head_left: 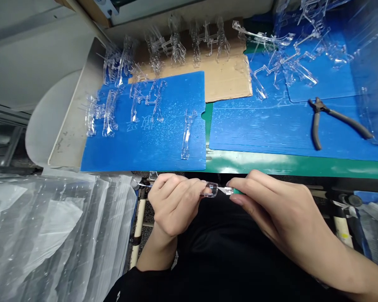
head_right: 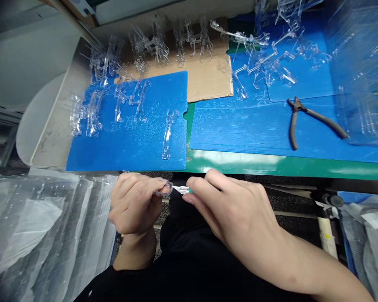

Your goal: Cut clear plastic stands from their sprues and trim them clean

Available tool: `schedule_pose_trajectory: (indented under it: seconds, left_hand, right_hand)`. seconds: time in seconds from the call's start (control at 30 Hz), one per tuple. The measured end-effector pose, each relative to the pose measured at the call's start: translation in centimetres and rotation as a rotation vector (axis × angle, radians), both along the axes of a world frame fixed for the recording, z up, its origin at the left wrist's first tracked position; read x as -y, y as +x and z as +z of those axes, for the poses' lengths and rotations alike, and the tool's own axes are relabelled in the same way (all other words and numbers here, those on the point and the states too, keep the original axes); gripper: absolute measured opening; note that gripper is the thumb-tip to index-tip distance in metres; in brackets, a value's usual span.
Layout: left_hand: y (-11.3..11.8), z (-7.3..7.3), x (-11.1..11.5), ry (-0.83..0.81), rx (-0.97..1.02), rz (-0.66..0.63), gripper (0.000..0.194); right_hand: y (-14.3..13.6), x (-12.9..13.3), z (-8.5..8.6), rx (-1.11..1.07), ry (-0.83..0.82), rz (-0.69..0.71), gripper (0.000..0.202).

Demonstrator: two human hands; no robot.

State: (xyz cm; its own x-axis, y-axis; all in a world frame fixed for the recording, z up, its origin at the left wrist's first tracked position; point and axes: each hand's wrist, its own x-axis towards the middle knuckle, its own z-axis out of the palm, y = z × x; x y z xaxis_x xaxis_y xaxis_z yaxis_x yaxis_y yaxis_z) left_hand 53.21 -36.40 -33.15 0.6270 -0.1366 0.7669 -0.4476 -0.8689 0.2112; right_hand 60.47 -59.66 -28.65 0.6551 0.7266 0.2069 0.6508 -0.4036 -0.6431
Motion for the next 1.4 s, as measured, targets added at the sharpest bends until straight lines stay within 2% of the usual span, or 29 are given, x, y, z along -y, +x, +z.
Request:
schedule_pose_trajectory:
  seconds: [0.33,0.53,0.63,0.77,0.87,1.0,1.07,1.27,1.33,1.4]
  left_hand:
    - [0.3,0.1,0.3,-0.076,-0.084,-0.048,0.005]
    - [0.1,0.4,1.4,-0.216,-0.152,-0.179,0.009]
    - [0.0,0.4,1.6,-0.366,-0.200,-0.232,0.007]
    - [0.0,0.2,1.7,-0.532,-0.247,-0.258,0.004]
    - [-0.2,0.1,1.8,-0.585,-0.274,-0.276,0.005]
    - [-0.5,0.1,1.9,-0.605,-0.289,-0.290,0.005]
    - [-0.7,0.0,1.9,-0.607,-0.297,-0.287,0.005]
    - [-1.3,0.4,1.8,-0.634,-0.448,-0.252,0.007]
    - [-1.5,0.9,1.5,-0.652,-0.522,-0.211,0.002]
    - [-1.7,1.6,1.0,-0.657,-0.605,-0.148,0.021]
  right_hand:
    - [0.4,-0.1,-0.8,0.047,0.015,-0.036,0.030]
    - [2.0,-0.3,-2.5,0.103,0.039,-0.163,0.022]
    - [2.4,-0.4,-2.5,-0.028,0.158,-0.138,0.015]
    - [2.2,-0.5,-1.3,-0.319,0.324,-0.128,0.009]
    - [1.8,-0.9,-0.4,-0.533,0.429,-0.106,0.015]
    - [1.4,-1.5,-0.2,-0.638,0.502,-0.094,0.007]
    - [1.3,-1.8,-0.2,-0.695,0.507,-0.065,0.002]
    - [0.6,-3.0,-0.9,-0.857,0.597,0.048,0.007]
    - [0.4,-3.5,-1.6,-0.879,0.671,0.026,0.010]
    - [0.5,-3.9,-2.4,-0.886,0.797,-0.092,0.011]
